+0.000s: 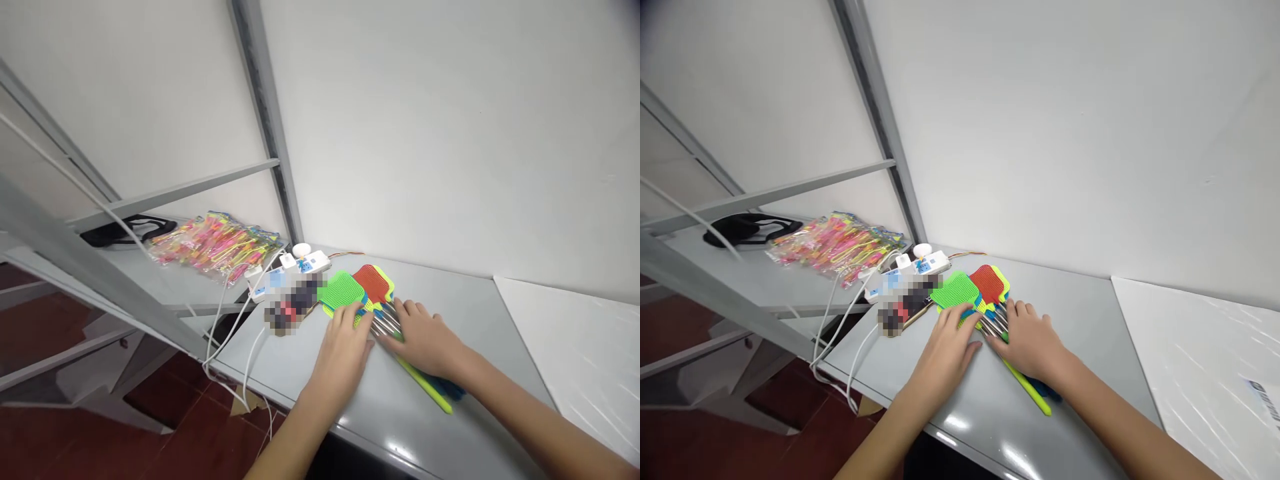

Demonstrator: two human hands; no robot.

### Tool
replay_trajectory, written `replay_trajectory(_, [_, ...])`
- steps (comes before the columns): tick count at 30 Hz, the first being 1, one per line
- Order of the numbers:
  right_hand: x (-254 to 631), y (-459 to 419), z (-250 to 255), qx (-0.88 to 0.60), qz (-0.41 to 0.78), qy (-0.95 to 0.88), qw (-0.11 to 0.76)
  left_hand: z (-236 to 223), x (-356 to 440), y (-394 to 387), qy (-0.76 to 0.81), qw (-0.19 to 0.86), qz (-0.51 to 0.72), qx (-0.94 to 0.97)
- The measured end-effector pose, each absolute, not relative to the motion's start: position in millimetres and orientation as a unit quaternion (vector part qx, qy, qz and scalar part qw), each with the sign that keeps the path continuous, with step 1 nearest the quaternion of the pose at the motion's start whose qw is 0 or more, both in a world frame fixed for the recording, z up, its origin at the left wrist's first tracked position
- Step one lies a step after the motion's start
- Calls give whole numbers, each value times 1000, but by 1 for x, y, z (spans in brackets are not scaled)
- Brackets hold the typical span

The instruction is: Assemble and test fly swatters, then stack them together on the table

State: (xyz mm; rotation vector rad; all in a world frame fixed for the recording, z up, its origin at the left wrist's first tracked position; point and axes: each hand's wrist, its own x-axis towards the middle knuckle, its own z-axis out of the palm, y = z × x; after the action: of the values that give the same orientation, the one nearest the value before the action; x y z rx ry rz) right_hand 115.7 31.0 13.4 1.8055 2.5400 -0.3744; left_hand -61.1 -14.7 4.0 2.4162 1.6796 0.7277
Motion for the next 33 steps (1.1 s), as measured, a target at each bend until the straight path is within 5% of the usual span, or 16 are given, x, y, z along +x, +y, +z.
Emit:
replay_trajectory(6, [125, 37, 2, 506, -36, 862, -4, -2, -45, 33, 527, -74, 157, 832])
replay_trajectory(23, [175, 153, 1, 376, 69, 924, 21, -24, -4, 139, 478, -89, 142, 863])
replay_trajectory(33, [205, 60, -10, 474, 113, 871, -57, -18, -2, 148, 457, -104, 141, 872])
